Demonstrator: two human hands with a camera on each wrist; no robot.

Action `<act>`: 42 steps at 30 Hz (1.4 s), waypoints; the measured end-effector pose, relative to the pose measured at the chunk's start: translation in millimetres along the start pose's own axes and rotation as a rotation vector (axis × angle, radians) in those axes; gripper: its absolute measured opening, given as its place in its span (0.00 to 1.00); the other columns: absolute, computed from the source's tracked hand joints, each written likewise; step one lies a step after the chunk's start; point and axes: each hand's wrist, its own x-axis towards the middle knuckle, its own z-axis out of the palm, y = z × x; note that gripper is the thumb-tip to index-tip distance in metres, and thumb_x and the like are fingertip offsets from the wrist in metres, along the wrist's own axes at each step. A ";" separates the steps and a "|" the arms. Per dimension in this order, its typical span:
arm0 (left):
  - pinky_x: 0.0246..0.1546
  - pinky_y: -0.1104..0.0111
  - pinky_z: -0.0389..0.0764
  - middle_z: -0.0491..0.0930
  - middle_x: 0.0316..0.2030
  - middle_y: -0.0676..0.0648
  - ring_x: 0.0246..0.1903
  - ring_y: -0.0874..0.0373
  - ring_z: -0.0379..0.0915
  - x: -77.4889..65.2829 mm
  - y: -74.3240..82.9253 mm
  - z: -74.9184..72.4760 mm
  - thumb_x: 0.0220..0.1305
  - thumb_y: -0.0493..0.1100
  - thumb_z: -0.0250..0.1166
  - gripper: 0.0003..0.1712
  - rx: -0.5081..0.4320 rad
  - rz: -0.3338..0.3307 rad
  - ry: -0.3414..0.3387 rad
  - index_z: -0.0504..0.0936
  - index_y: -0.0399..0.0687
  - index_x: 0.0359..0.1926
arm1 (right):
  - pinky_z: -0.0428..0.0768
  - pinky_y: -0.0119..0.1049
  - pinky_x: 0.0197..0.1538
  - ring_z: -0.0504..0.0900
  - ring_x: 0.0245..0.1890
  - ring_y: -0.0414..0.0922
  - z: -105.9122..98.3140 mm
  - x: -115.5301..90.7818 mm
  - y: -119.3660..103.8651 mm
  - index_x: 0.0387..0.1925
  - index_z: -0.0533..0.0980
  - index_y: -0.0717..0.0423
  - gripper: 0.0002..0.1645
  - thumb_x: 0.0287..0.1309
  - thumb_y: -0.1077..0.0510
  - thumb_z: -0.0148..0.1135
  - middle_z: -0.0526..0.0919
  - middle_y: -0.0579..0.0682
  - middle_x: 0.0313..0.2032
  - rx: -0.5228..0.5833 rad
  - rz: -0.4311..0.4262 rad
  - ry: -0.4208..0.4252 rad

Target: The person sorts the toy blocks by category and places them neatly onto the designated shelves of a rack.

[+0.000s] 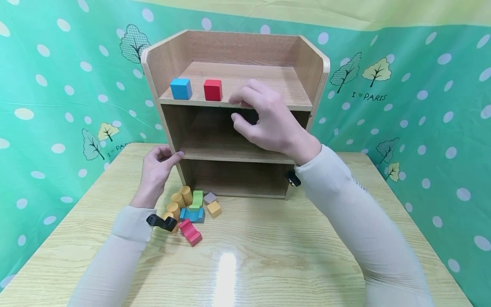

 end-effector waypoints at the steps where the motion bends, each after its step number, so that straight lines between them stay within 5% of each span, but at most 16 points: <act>1: 0.43 0.68 0.74 0.74 0.42 0.47 0.42 0.54 0.71 0.0 0.0 -0.1 0.57 0.47 0.71 0.23 0.000 0.001 0.000 0.75 0.42 0.49 | 0.73 0.35 0.44 0.74 0.38 0.45 1.0 -1.1 -1.9 0.39 0.78 0.62 0.10 0.56 0.61 0.59 0.79 0.53 0.36 0.007 -0.003 -0.002; 42: 0.43 0.69 0.74 0.74 0.41 0.47 0.42 0.54 0.71 -0.5 1.1 0.0 0.57 0.47 0.71 0.23 0.001 -0.002 -0.004 0.75 0.42 0.48 | 0.76 0.34 0.44 0.74 0.39 0.42 76.8 -71.6 -26.7 0.42 0.77 0.57 0.12 0.54 0.62 0.64 0.78 0.46 0.40 0.249 0.097 -0.138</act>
